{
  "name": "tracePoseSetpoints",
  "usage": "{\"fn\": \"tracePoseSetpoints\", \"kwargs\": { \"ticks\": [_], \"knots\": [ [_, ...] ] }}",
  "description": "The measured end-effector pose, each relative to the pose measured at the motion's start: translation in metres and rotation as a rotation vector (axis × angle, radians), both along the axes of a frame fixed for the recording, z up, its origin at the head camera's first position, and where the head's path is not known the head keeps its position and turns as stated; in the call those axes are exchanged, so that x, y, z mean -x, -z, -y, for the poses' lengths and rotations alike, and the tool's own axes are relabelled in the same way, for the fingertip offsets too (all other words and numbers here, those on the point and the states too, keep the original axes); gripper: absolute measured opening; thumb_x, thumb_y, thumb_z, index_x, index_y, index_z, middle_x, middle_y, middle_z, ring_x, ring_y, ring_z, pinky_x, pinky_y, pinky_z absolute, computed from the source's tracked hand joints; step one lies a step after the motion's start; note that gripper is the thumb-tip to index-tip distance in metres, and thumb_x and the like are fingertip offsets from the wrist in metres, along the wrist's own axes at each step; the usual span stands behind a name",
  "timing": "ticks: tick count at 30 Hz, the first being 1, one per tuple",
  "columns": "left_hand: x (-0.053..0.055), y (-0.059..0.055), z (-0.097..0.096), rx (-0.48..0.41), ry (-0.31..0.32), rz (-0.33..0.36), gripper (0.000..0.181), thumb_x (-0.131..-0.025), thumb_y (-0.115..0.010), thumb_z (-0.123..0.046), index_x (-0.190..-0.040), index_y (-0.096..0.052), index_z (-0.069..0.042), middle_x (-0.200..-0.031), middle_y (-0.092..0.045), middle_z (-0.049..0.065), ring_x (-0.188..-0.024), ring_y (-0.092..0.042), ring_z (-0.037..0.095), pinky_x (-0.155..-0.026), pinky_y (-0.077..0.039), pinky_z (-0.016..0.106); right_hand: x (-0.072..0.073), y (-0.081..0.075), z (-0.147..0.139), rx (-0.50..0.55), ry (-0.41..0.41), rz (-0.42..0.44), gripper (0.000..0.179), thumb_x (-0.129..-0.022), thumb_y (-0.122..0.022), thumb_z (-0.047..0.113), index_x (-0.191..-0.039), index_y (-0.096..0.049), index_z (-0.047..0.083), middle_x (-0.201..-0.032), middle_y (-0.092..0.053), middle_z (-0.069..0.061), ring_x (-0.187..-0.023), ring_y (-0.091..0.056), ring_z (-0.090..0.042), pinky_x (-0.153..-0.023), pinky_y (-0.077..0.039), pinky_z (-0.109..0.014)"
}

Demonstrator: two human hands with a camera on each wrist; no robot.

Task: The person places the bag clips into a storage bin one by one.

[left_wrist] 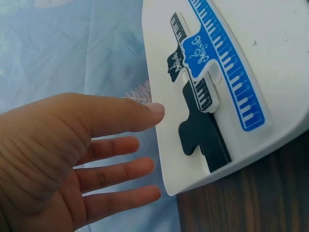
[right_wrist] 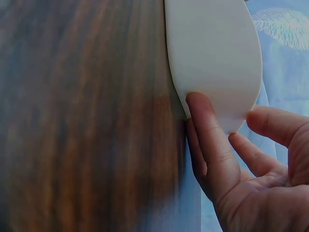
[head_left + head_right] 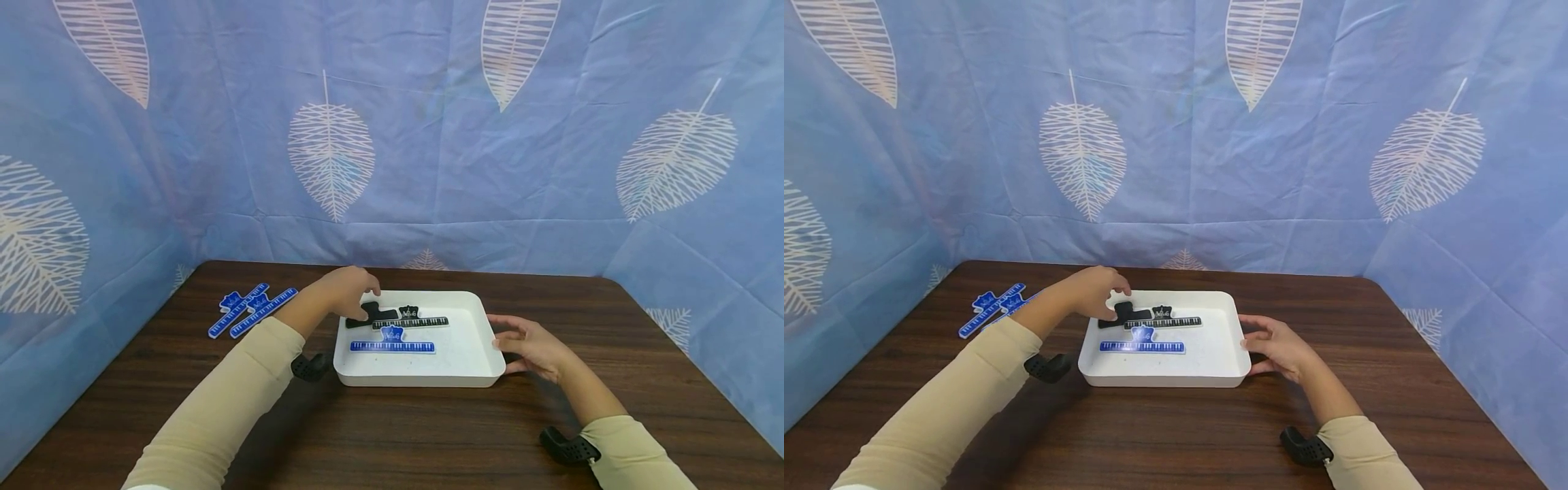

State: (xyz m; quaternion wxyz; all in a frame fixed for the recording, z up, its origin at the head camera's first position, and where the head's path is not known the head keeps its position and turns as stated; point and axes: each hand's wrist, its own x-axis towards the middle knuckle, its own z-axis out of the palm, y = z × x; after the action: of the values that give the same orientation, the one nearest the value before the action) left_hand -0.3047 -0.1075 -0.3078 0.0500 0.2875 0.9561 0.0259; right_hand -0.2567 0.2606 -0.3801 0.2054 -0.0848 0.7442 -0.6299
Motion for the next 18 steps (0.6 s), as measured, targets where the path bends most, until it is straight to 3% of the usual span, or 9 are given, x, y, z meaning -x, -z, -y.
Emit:
{"fn": "tracePoseSetpoints", "kwargs": {
  "ticks": [9, 15, 18],
  "knots": [
    [-0.011, 0.006, 0.02, -0.071, -0.026, -0.026, 0.044, -0.08, -0.08, -0.024, -0.121, -0.068, -0.012, -0.117, -0.065, 0.006, -0.099, -0.061, 0.022, -0.087, -0.051, 0.04, -0.001, -0.001, 0.001, 0.006, 0.003, 0.001, 0.071, -0.096, -0.061, 0.008, -0.153, -0.02, -0.001, -0.129, -0.052, -0.027, -0.099, -0.066, -0.033, -0.077, -0.056, -0.049],
    [-0.019, 0.009, 0.037, -0.13, -0.004, -0.067, 0.041, -0.08, -0.08, -0.022, -0.118, -0.069, -0.009, -0.108, -0.065, 0.008, -0.081, -0.058, 0.017, -0.073, -0.051, 0.036, -0.002, -0.001, 0.001, 0.018, -0.011, -0.005, 0.072, -0.096, -0.06, 0.009, -0.153, -0.018, -0.002, -0.133, -0.046, -0.032, -0.099, -0.066, -0.033, -0.076, -0.056, -0.049],
    [-0.022, 0.01, 0.045, -0.167, -0.003, -0.093, 0.04, -0.08, -0.08, -0.021, -0.117, -0.069, -0.008, -0.105, -0.065, 0.008, -0.08, -0.058, 0.016, -0.07, -0.051, 0.035, -0.004, 0.0, 0.0, 0.022, -0.005, 0.0, 0.072, -0.096, -0.06, 0.008, -0.153, -0.018, -0.001, -0.132, -0.047, -0.032, -0.099, -0.065, -0.033, -0.077, -0.056, -0.049]
  ]
}}
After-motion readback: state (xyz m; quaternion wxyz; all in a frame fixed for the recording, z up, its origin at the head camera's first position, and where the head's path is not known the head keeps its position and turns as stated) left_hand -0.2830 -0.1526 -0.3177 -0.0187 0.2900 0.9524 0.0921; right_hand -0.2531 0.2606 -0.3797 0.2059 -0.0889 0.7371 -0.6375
